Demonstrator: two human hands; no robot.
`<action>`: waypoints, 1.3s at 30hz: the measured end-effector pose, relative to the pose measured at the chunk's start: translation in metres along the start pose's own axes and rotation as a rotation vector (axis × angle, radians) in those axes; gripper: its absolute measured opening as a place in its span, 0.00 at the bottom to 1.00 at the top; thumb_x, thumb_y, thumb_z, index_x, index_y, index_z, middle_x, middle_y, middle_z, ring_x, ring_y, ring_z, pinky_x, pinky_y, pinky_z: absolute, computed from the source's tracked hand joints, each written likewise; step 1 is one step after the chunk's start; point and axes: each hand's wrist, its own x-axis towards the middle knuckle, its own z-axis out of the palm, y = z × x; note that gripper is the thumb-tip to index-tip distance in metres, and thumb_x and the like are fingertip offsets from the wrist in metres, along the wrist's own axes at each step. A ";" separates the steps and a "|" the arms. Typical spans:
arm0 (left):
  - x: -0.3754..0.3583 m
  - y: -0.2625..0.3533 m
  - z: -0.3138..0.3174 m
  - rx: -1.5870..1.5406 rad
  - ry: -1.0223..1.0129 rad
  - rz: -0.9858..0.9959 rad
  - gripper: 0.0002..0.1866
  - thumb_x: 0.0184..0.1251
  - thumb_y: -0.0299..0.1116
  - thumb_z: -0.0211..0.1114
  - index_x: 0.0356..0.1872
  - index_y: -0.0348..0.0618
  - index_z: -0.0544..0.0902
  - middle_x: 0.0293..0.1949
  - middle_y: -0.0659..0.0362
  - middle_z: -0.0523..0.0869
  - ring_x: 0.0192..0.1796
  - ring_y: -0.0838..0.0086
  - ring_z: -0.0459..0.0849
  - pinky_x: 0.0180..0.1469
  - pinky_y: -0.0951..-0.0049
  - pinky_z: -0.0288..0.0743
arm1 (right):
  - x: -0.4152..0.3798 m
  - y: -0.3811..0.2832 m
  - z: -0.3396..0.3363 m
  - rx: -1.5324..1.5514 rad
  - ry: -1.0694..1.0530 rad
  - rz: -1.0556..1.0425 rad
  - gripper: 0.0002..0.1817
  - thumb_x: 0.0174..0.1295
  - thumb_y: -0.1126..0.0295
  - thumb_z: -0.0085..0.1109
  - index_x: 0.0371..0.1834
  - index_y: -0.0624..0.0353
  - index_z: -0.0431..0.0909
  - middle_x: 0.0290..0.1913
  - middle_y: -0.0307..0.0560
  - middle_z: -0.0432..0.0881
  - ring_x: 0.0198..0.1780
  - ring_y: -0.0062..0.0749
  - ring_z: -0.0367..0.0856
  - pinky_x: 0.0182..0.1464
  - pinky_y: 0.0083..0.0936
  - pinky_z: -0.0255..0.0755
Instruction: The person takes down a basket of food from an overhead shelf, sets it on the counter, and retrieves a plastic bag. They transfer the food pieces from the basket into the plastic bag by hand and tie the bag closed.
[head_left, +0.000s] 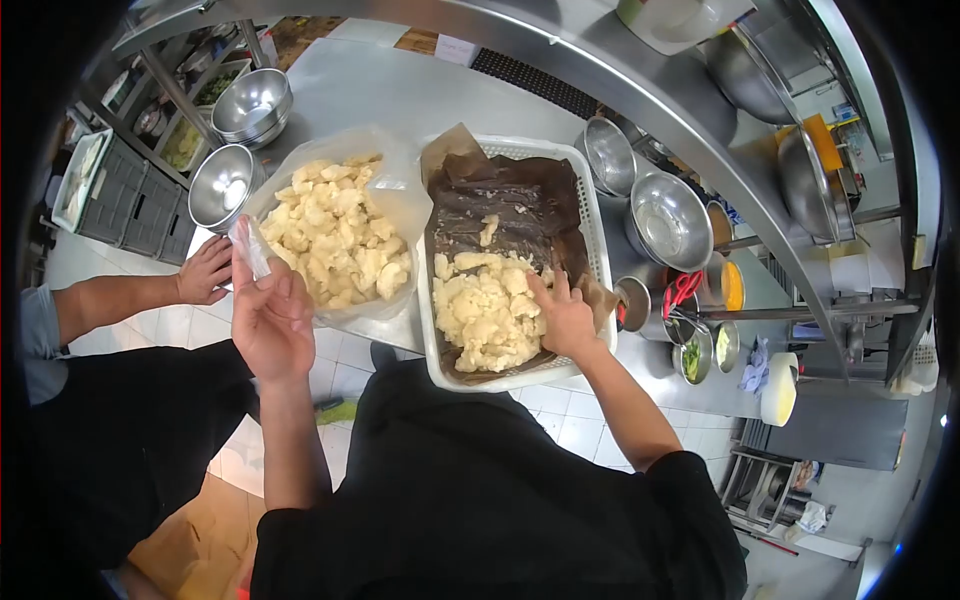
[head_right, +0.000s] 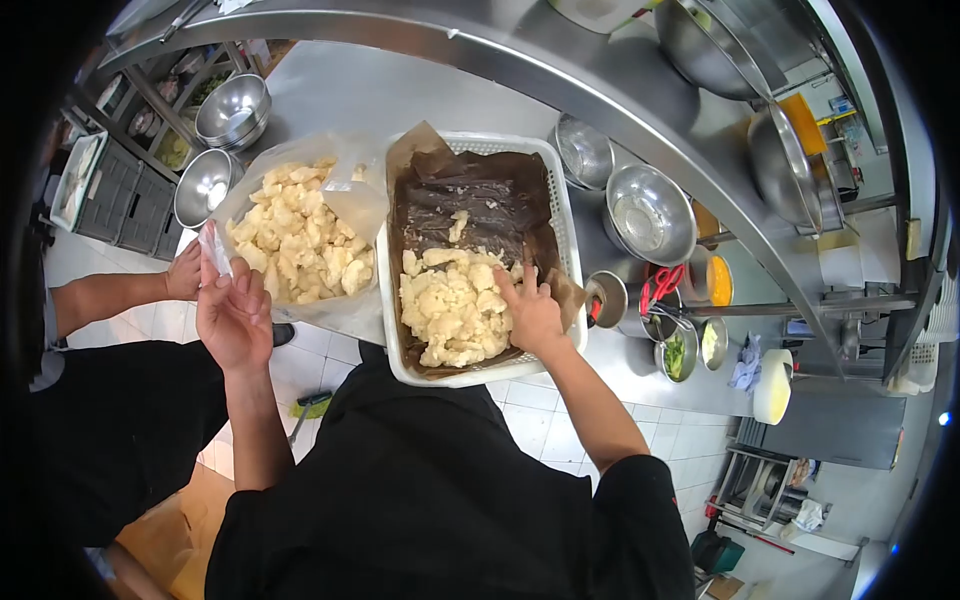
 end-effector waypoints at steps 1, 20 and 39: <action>-0.001 -0.002 0.001 0.005 -0.002 0.003 0.42 0.69 0.29 0.54 0.85 0.50 0.53 0.32 0.61 0.72 0.24 0.80 0.68 0.21 0.82 0.62 | 0.000 0.001 0.002 0.035 0.027 0.007 0.66 0.41 0.71 0.79 0.86 0.32 0.49 0.81 0.72 0.54 0.60 0.67 0.79 0.57 0.44 0.84; -0.017 -0.005 0.005 0.095 0.094 0.028 0.40 0.72 0.31 0.53 0.85 0.51 0.53 0.30 0.64 0.68 0.24 0.81 0.66 0.22 0.83 0.59 | 0.018 0.030 0.026 0.261 0.161 -0.095 0.32 0.48 0.74 0.72 0.61 0.50 0.75 0.56 0.60 0.77 0.50 0.60 0.85 0.49 0.48 0.83; -0.014 -0.003 -0.005 0.051 0.028 0.007 0.41 0.70 0.29 0.53 0.85 0.50 0.54 0.33 0.62 0.72 0.26 0.81 0.69 0.22 0.84 0.60 | 0.021 0.012 -0.011 0.378 0.088 -0.169 0.31 0.49 0.54 0.75 0.61 0.40 0.83 0.62 0.55 0.80 0.56 0.56 0.86 0.61 0.44 0.80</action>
